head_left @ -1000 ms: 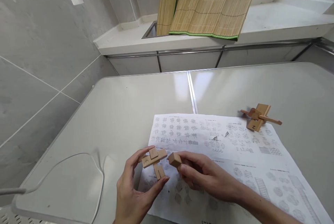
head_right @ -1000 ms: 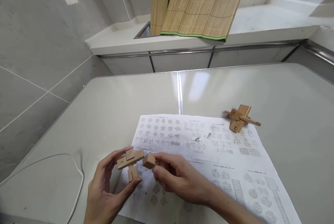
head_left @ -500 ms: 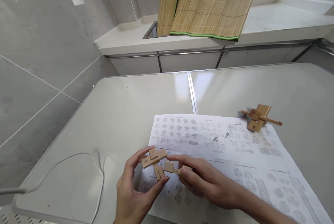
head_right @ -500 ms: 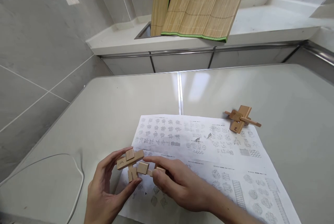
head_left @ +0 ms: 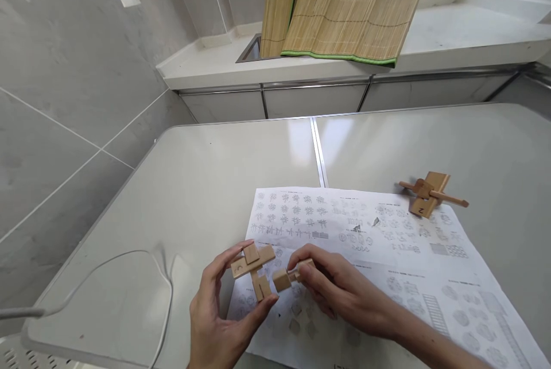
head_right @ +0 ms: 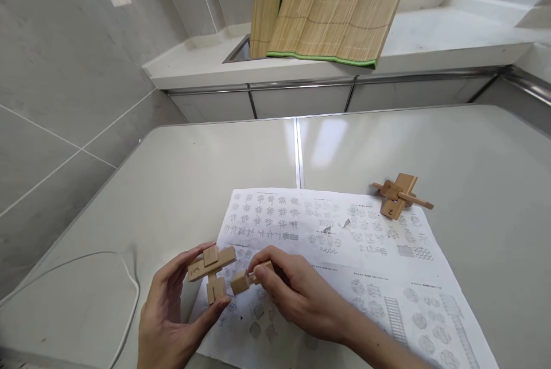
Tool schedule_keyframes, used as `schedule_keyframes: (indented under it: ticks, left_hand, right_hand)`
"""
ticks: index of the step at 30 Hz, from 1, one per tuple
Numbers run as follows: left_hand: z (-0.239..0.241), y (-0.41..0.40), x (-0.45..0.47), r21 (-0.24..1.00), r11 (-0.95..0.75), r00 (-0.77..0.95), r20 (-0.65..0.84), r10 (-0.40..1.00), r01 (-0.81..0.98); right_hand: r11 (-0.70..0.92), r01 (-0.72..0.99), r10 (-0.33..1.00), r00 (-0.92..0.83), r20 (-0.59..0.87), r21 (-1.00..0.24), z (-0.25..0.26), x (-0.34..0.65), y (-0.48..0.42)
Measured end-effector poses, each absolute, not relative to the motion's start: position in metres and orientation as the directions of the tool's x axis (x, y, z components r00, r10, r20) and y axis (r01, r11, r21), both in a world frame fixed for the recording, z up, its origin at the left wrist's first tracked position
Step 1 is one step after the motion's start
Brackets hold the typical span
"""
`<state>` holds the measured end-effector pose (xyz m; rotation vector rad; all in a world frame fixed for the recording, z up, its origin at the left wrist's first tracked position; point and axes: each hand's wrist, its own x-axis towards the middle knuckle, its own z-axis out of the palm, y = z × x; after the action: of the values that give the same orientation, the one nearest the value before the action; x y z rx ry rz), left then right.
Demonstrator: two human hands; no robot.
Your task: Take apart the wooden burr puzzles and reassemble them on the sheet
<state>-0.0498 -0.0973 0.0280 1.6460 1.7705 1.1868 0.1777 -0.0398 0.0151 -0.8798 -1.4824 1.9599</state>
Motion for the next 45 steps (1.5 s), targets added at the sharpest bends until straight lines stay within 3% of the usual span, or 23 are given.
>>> schedule_keyframes:
  ticks: [3,9,20,38,45]
  left_hand:
    - [0.026,-0.099,-0.051,0.812,-0.143,-0.14,0.266,0.954,0.566]
    - [0.023,-0.098,-0.052,0.764,-0.222,-0.059,0.322,0.945,0.606]
    - [0.027,-0.092,-0.05,0.632,-0.408,0.219,0.358,0.908,0.659]
    - [0.024,-0.093,-0.052,0.638,-0.468,0.351,0.312,0.883,0.611]
    - [0.028,-0.092,-0.047,0.655,-0.425,0.339,0.263,0.903,0.624]
  right_hand:
    - [-0.255,-0.03,0.707,-0.688,-0.165,-0.967,0.017,0.179,-0.041]
    - [-0.023,0.061,0.74,-0.67,-0.058,-0.998,0.014,0.177,-0.046]
    - [-0.059,0.055,0.759,-0.646,-0.081,-0.997,0.004,0.173,-0.051]
    - [0.024,0.084,0.785,-0.618,-0.033,-0.996,0.006,0.17,-0.056]
    - [-0.036,0.036,0.761,-0.647,-0.051,-0.999,0.006,0.17,-0.059]
